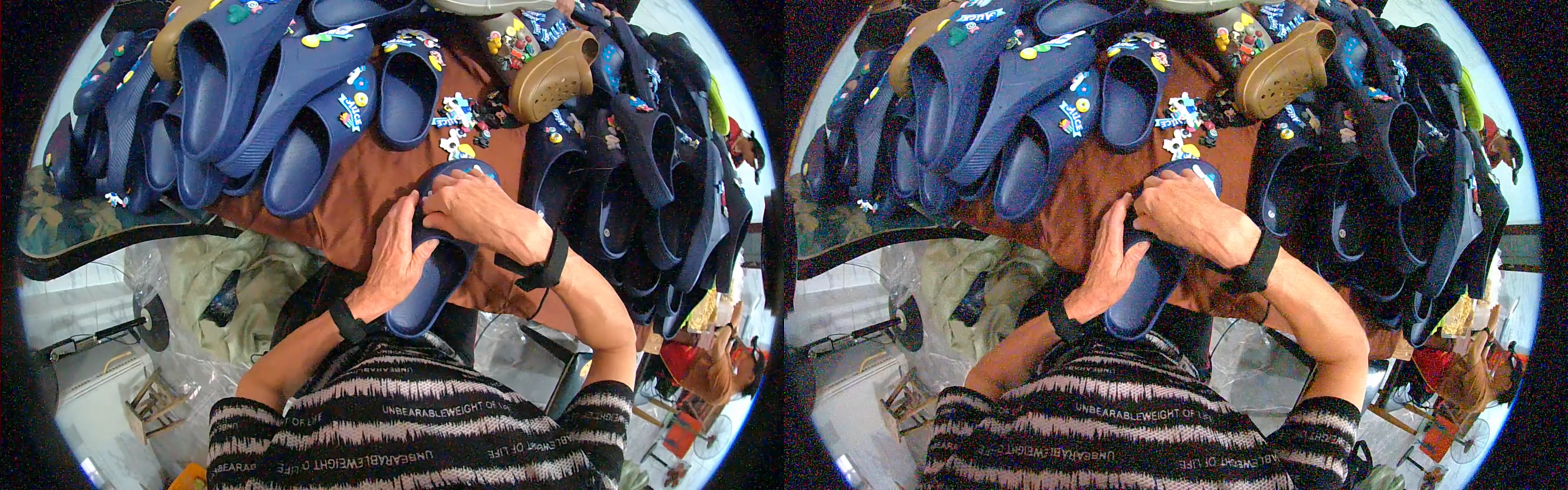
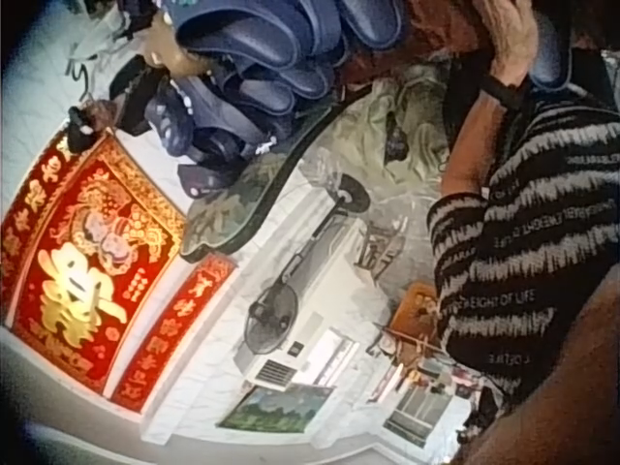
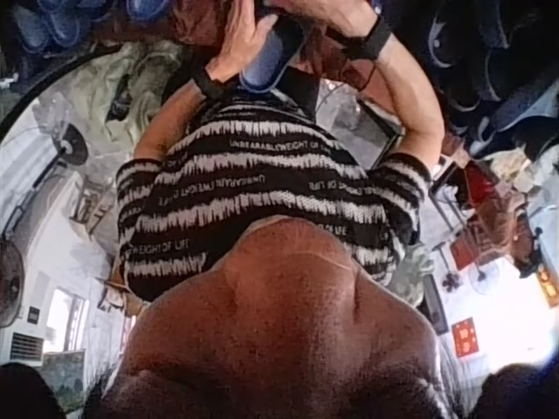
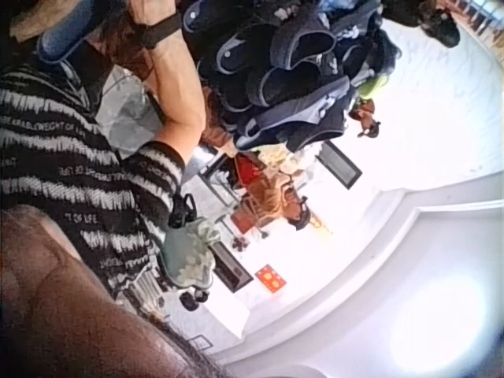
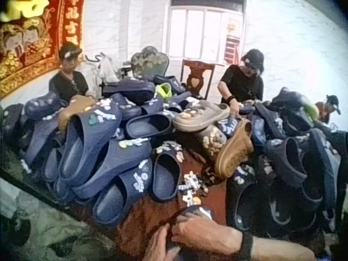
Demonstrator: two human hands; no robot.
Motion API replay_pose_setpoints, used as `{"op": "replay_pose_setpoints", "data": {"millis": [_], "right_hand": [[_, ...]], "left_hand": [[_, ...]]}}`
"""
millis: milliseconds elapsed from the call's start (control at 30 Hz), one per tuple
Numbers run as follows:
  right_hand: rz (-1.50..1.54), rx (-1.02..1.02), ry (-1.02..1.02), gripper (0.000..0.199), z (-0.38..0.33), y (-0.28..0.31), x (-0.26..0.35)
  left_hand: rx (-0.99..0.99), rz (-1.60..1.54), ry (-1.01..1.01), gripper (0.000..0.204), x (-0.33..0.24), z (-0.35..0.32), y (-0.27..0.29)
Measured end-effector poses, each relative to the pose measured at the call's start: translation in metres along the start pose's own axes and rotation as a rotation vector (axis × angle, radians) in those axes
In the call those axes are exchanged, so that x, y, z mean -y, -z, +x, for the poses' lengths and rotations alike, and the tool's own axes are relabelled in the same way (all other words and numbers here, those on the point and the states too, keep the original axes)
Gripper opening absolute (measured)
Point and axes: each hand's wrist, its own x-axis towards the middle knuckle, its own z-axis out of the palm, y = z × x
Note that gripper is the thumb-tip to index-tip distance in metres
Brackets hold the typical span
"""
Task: The recorder is attaching decorative charms (Jibbitz) to blue clogs.
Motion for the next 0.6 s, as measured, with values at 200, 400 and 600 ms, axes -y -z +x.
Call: {"op": "replay_pose_setpoints", "data": {"millis": [200, 400, 600], "right_hand": [[-0.036, -0.067, -0.053, 0.033, -0.013, -0.011, 0.004], [0.014, -0.023, -0.08, 0.036, -0.007, -0.006, -0.007], [0.577, -0.314, -0.131, 0.021, -0.016, -0.009, -0.043]], "left_hand": [[-0.007, 0.024, 0.002, 0.074, -0.003, 0.0, 0.003], [0.07, -0.059, -0.028, 0.072, -0.004, 0.001, 0.011], [0.053, -0.174, -0.028, 0.068, 0.001, 0.0, 0.013]]}}
